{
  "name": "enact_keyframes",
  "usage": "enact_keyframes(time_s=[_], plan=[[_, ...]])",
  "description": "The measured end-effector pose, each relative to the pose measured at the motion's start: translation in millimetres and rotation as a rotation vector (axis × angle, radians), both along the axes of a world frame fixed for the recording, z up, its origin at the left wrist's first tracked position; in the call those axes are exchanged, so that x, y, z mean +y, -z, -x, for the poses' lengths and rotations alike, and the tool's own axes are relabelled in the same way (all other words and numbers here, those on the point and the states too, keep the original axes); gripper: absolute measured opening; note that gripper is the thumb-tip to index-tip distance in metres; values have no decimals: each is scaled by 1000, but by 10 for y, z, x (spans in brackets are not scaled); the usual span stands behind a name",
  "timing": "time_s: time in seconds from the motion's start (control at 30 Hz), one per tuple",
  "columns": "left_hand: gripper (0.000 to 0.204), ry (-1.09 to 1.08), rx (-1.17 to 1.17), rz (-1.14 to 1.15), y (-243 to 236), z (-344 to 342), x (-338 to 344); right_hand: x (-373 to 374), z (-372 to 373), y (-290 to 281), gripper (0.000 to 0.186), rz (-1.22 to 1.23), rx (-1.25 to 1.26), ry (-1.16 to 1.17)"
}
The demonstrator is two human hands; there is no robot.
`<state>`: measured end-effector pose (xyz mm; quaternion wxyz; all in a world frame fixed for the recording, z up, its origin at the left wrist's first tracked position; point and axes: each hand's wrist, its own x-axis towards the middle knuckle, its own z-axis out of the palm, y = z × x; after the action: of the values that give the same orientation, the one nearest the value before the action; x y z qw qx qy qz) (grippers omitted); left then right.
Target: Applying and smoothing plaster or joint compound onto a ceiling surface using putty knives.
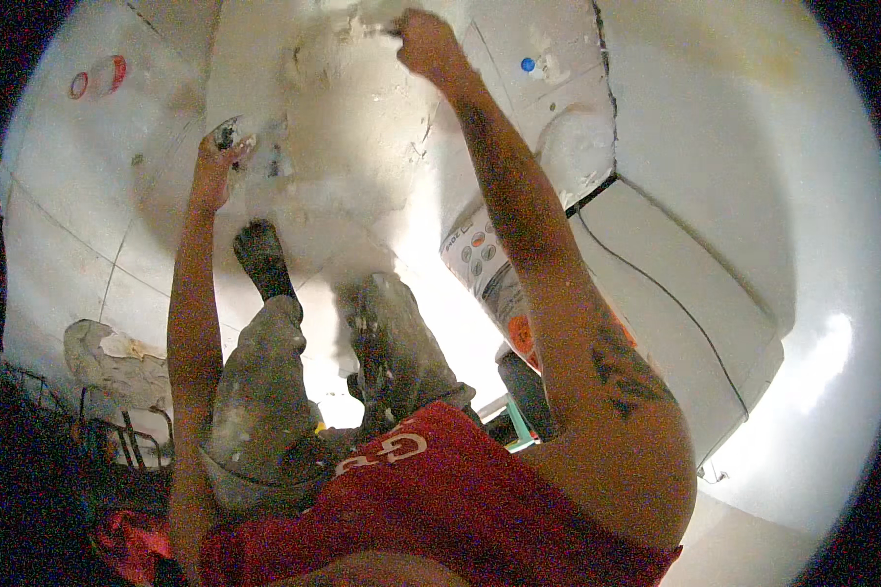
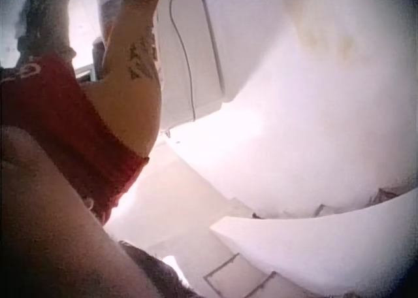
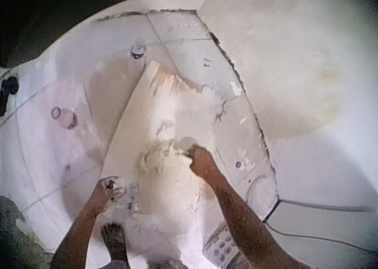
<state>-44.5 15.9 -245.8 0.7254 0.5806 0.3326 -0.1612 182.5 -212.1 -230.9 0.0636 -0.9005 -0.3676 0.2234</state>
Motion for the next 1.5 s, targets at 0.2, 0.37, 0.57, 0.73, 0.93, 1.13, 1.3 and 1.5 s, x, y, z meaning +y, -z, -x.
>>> enact_keyframes(time_s=[0.2, 0.37, 0.57, 0.73, 0.93, 1.13, 1.3, 1.5], plan=[[43, -5, -39, 36, -13, 11, -97, 90, 329, 185, 31, 8, -203, -82], [30, -154, 14, 61, -106, -70, -86, 48, 512, -70, 33, -38, 49, -33], [44, 282, -321, -466, -342, -224, -217, -608, 358, -795, 36, -602, 438, 539], [49, 417, -507, -881, -760, -351, -439, -164, 922, -1265, 45, -1231, 507, 870], [32, -121, -441, -89, -1066, -565, -449, 264, 1104, -1361, 43, -987, 202, 269], [20, -169, -421, -6, -1152, -493, -471, 217, 1104, -1087, 49, -762, 123, 155], [19, -324, -388, 132, -725, -250, -498, 46, 991, -732, 54, -497, 145, 122], [18, 223, -757, -1239, -953, -349, -334, -628, 1096, -560, 54, -554, 362, 612]])
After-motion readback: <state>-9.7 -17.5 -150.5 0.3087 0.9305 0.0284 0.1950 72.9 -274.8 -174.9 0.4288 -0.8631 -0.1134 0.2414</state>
